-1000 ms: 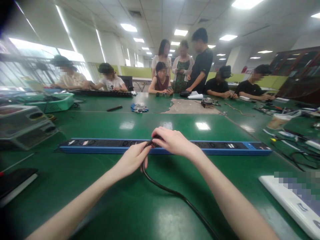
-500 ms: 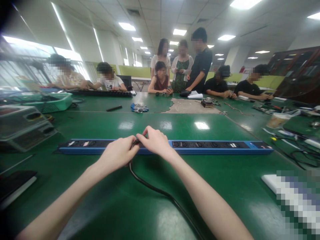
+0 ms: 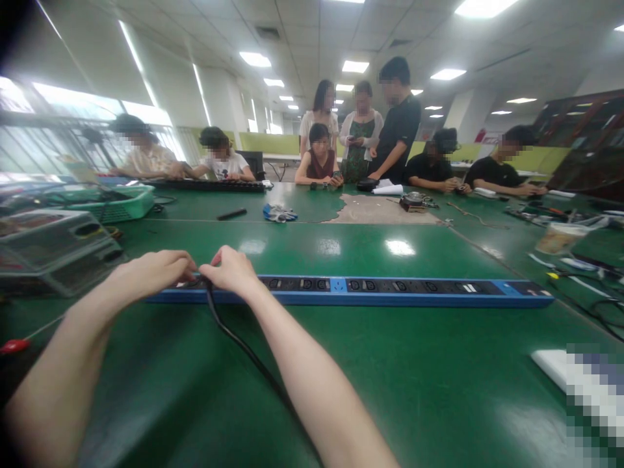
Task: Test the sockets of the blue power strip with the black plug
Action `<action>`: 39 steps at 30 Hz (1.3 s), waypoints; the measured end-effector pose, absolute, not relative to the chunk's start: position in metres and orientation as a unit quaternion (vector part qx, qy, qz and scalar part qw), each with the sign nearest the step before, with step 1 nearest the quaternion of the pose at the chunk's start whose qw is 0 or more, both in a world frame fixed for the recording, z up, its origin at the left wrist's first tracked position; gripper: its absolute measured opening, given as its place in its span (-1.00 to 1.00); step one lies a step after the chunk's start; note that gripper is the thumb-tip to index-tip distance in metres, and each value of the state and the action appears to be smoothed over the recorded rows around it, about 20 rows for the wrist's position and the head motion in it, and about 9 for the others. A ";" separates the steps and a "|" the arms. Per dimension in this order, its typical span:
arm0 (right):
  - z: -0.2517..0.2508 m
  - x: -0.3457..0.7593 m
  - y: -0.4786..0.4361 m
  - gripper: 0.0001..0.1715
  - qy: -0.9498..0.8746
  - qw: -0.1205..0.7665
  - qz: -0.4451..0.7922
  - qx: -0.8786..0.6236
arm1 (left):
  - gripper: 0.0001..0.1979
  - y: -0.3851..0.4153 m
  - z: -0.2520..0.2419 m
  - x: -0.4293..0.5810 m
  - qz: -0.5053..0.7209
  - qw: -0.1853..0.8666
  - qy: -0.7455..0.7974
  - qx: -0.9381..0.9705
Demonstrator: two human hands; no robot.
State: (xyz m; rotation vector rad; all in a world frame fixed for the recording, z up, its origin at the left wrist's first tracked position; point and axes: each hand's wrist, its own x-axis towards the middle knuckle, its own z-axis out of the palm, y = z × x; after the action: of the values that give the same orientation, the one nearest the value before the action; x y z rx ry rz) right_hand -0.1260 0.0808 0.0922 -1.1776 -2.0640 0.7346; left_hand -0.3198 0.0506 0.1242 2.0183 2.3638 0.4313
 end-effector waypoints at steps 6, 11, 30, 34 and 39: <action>0.067 -0.151 0.084 -0.69 -0.775 0.306 0.229 -0.503 | -0.67 0.073 0.068 -0.328 0.126 -0.022 0.783 0.608; 0.060 -0.153 0.089 -0.72 -0.760 0.322 0.227 -0.517 | -0.59 0.079 0.026 -0.321 0.205 -0.115 0.769 0.595; 0.070 -0.181 0.098 -0.77 -0.799 0.291 0.207 -0.484 | -0.62 0.077 0.000 -0.323 0.333 -0.135 0.766 0.533; 0.064 -0.178 0.098 -0.75 -0.772 0.317 0.318 -0.450 | -0.61 0.075 0.004 -0.321 0.321 -0.121 0.781 0.523; 0.059 -0.170 0.095 -0.50 -0.681 0.340 0.504 -0.408 | -0.58 0.074 0.008 -0.317 0.301 -0.124 0.795 0.512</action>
State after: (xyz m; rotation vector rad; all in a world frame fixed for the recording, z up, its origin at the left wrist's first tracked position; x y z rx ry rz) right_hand -0.1699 0.0950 0.0591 -1.0632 -1.7721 1.3121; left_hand -0.3170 0.0744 0.0078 1.7471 2.7166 1.0273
